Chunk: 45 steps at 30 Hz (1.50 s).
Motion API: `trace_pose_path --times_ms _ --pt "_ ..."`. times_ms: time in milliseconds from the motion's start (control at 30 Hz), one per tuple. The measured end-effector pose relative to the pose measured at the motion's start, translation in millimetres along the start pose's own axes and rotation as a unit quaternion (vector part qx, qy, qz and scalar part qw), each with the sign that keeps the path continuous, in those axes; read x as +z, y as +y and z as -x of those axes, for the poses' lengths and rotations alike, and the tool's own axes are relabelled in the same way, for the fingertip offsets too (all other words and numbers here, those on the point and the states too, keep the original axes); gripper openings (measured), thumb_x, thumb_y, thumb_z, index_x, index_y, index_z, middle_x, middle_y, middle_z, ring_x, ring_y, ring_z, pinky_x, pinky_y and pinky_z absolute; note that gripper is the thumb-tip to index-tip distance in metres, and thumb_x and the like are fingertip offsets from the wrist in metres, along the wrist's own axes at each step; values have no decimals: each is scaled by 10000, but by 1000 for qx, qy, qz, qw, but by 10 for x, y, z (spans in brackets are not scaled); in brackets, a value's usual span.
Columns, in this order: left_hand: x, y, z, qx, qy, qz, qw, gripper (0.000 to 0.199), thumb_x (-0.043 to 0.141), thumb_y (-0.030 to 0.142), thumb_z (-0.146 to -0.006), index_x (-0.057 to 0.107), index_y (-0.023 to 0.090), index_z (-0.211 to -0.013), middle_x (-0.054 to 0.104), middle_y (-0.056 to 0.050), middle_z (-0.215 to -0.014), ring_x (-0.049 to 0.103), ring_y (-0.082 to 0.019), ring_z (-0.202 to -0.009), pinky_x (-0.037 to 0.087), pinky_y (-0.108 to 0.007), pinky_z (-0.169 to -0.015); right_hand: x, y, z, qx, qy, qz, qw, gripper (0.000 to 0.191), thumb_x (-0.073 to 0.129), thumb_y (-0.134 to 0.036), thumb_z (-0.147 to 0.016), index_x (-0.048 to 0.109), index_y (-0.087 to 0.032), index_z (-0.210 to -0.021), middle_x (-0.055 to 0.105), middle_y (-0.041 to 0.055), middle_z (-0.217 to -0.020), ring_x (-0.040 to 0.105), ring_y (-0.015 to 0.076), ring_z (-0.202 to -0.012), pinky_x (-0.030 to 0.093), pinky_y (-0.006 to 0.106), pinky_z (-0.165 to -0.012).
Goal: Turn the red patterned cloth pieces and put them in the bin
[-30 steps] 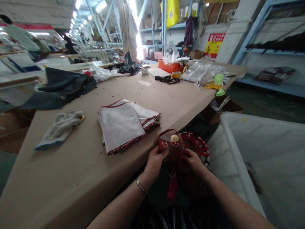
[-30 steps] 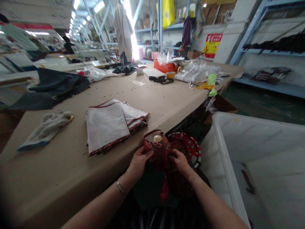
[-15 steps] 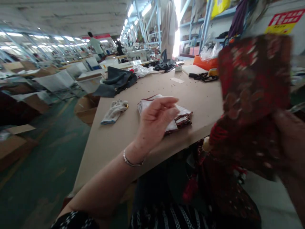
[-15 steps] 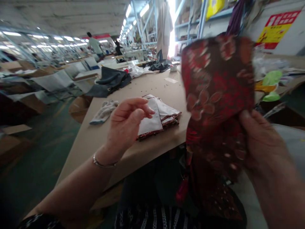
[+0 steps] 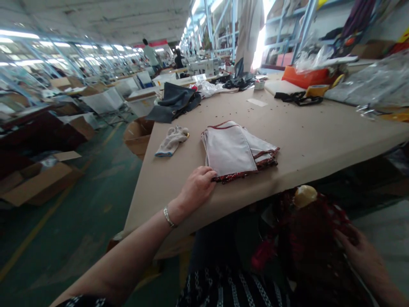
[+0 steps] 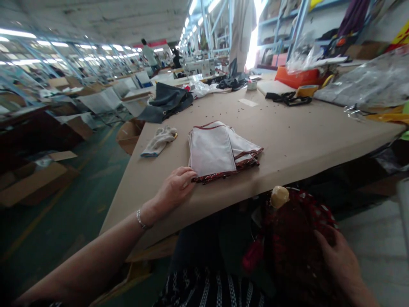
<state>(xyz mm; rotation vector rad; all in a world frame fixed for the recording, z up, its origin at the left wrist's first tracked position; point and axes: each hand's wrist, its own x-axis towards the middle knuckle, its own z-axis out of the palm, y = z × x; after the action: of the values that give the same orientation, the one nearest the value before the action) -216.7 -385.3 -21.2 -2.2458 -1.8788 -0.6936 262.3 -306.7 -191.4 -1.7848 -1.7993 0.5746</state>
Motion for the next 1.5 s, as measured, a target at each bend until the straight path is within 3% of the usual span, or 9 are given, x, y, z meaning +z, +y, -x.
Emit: trace_pose_path --times_ms 167,333,400,733,1033,1200,1333,1400,1500 --pt "9 -12 -88 -3 -43 -64 997 181 486 112 -859 664 135 -875 683 -101 -925 622 -218 -879 519 -350 -829 -320 -781 117 -46 22 -50 997 364 461 -540 -853 568 -267 -1068 660 137 -1073 647 328 -962 515 460 -778" --pt "-9 -14 -153 -25 -30 -10 999 202 495 116 -859 692 162 -873 706 -77 -905 644 -189 -829 510 -296 -765 -358 -2111 275 -402 -9 -114 909 139 500 -237 -910 593 -259 -1012 636 53 -1005 610 181 -945 489 315 -861" --pt "-35 -4 -191 -30 -23 46 998 213 506 108 -851 709 167 -868 714 -66 -891 652 -171 -802 506 -274 -744 -239 -2547 227 -470 -58 -147 869 135 504 -169 -910 589 -234 -994 622 40 -968 584 154 -938 487 277 -839" --pt "-175 107 -306 -79 16 170 982 228 551 22 -712 738 151 -728 685 -35 -717 613 -125 -645 462 -225 -631 270 -3762 -278 -547 -63 112 827 232 484 -332 -937 660 -196 -1003 633 78 -1007 530 254 -1006 413 397 -885" --pt "-204 86 -298 -107 131 120 978 142 552 58 -685 605 175 -624 569 3 -660 532 -125 -642 406 -235 -619 390 -3868 -366 -537 -74 232 808 176 473 -170 -890 649 -178 -888 645 96 -923 596 265 -897 435 369 -761" --pt "-241 111 -239 -147 196 125 961 120 505 81 -711 542 187 -667 538 -2 -720 510 -137 -681 394 -248 -626 198 -3736 -447 -425 -6 229 876 290 433 -79 -844 621 -161 -1049 629 133 -1027 620 252 -896 462 328 -716" --pt "-38 155 -141 -201 159 201 946 135 496 92 -698 581 191 -730 542 10 -687 486 -130 -614 371 -239 -571 37 -3457 -357 -367 38 118 922 392 444 -84 -799 566 -171 -1161 670 119 -1057 669 233 -855 503 318 -701" --pt "78 265 -144 -245 164 324 899 82 530 135 -693 534 187 -630 476 31 -561 457 -121 -550 359 -224 -521 49 -3220 -266 -387 55 58 919 370 420 -64 -789 579 -206 -1092 689 78 -1014 673 214 -878 514 307 -732" --pt "129 593 -195 -328 191 580 721 129 632 276 -700 537 189 -689 534 26 -600 489 -120 -518 388 -210 -438 160 -2793 -140 -405 28 19 914 300 414 -57 -787 614 -241 -912 694 31 -869 682 190 -797 523 274 -683"
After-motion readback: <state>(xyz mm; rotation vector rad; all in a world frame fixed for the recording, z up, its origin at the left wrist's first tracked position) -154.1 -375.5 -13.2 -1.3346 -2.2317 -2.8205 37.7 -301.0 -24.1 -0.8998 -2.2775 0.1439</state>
